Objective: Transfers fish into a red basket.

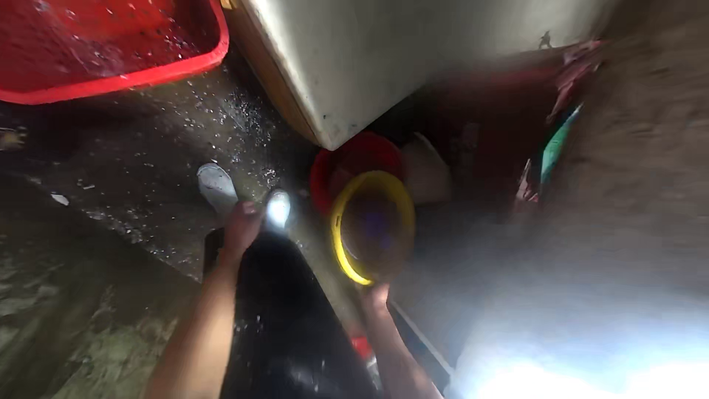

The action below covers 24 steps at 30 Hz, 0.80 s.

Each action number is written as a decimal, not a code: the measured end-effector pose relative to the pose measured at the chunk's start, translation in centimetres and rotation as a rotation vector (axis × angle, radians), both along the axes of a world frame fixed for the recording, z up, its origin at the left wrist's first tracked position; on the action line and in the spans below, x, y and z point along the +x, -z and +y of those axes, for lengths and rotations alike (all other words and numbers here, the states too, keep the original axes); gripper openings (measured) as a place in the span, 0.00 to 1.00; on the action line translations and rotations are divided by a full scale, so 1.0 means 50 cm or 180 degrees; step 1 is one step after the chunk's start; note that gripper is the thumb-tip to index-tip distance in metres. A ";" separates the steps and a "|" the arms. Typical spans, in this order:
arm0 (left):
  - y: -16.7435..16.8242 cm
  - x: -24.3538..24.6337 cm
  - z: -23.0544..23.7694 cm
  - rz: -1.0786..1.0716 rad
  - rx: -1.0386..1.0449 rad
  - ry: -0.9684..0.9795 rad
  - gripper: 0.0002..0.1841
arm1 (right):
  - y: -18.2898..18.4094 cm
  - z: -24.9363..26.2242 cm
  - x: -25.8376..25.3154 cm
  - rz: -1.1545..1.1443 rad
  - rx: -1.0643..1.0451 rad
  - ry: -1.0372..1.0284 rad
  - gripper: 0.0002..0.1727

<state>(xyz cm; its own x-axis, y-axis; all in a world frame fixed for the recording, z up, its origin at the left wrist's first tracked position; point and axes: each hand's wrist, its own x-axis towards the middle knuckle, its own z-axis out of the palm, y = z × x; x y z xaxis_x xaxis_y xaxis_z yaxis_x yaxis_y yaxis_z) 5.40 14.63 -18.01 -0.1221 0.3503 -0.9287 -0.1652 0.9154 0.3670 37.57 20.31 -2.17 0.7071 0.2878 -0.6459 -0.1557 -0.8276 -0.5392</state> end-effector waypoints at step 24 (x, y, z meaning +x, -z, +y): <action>0.310 0.281 0.332 0.0359 0.1215 -0.1035 0.24 | 0.101 -0.095 0.119 0.0517 0.0667 0.0225 0.15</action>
